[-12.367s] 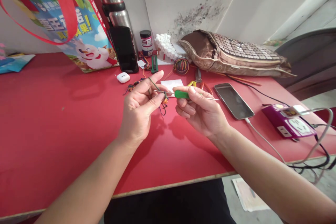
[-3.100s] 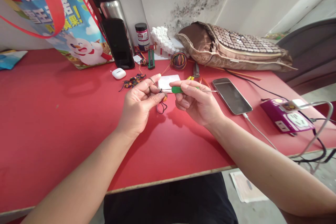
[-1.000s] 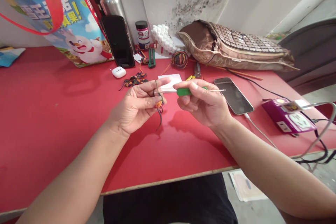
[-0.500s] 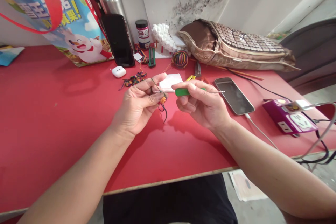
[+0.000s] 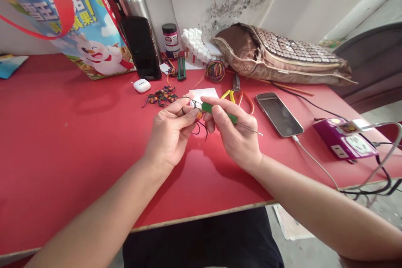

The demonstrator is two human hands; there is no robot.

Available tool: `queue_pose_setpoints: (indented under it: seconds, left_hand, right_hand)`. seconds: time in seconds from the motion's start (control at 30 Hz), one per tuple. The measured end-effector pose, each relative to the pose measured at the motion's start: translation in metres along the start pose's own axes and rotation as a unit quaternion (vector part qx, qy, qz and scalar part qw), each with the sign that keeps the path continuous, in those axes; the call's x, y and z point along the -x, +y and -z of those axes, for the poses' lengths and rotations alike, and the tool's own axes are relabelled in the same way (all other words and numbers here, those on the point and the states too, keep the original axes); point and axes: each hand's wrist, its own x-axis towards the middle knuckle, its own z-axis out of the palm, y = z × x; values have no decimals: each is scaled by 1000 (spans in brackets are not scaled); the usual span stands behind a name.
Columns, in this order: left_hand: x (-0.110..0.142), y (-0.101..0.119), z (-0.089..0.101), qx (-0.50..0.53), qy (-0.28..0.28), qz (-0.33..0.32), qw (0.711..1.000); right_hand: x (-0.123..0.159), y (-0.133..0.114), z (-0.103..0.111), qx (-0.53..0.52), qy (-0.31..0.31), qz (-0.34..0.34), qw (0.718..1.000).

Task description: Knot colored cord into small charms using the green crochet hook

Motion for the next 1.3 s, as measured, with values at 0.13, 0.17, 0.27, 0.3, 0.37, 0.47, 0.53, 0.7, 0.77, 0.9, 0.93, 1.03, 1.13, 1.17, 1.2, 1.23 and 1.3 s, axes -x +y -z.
queue_pose_setpoints:
  seconds: [0.13, 0.17, 0.27, 0.3, 0.37, 0.47, 0.53, 0.7, 0.77, 0.9, 0.93, 1.03, 1.13, 1.17, 1.2, 1.23, 1.3]
  left_hand:
    - [-7, 12, 8, 21, -30, 64, 997]
    - [-8, 16, 10, 20, -44, 71, 996]
    - [-11, 23, 17, 14, -67, 80, 995]
    - [-12, 25, 19, 12, -72, 79, 994]
    - [-14, 27, 22, 8, -90, 75, 993]
    - [-15, 30, 26, 4, -135, 79, 988]
    - [-16, 32, 28, 5, -160, 89, 983]
    - [-16, 38, 31, 22, -192, 109, 975]
    - [-15, 41, 31, 28, -207, 121, 970]
    - [-16, 45, 30, 26, -216, 157, 963]
    - [-16, 46, 30, 21, -211, 165, 963]
    - [-18, 47, 30, 6, -185, 174, 967]
    - [-19, 48, 32, -5, -174, 176, 969]
    - [-19, 48, 32, -6, -180, 175, 968]
    - [-19, 48, 33, -6, -189, 173, 967]
    - [-19, 48, 34, -6, -198, 170, 965]
    - [-20, 45, 35, -12, -207, 155, 966]
  right_hand:
    - [-6, 1, 8, -76, -46, -41, 995]
    - [-8, 0, 10, -88, -54, -50, 993]
    - [-12, -3, 15, -87, -51, -63, 993]
    - [-13, -4, 16, -83, -45, -62, 994]
    - [-13, -6, 18, -81, -40, -58, 994]
    - [-13, -8, 19, -89, -49, -50, 994]
    - [-12, -10, 20, -91, -51, -50, 993]
    - [-14, -18, 21, -96, -42, -65, 992]
    - [-14, -20, 22, -99, -42, -69, 992]
    - [-17, -23, 22, -112, -57, -70, 990]
    - [-17, -24, 21, -117, -61, -71, 989]
    - [-19, -27, 21, -127, -65, -83, 986]
    - [-21, -29, 21, -131, -58, -101, 985]
    - [-21, -28, 21, -135, -56, -104, 984]
    - [-21, -28, 22, -140, -56, -108, 983]
    - [-21, -27, 22, -148, -58, -110, 981]
    - [-21, -25, 22, -169, -66, -117, 976]
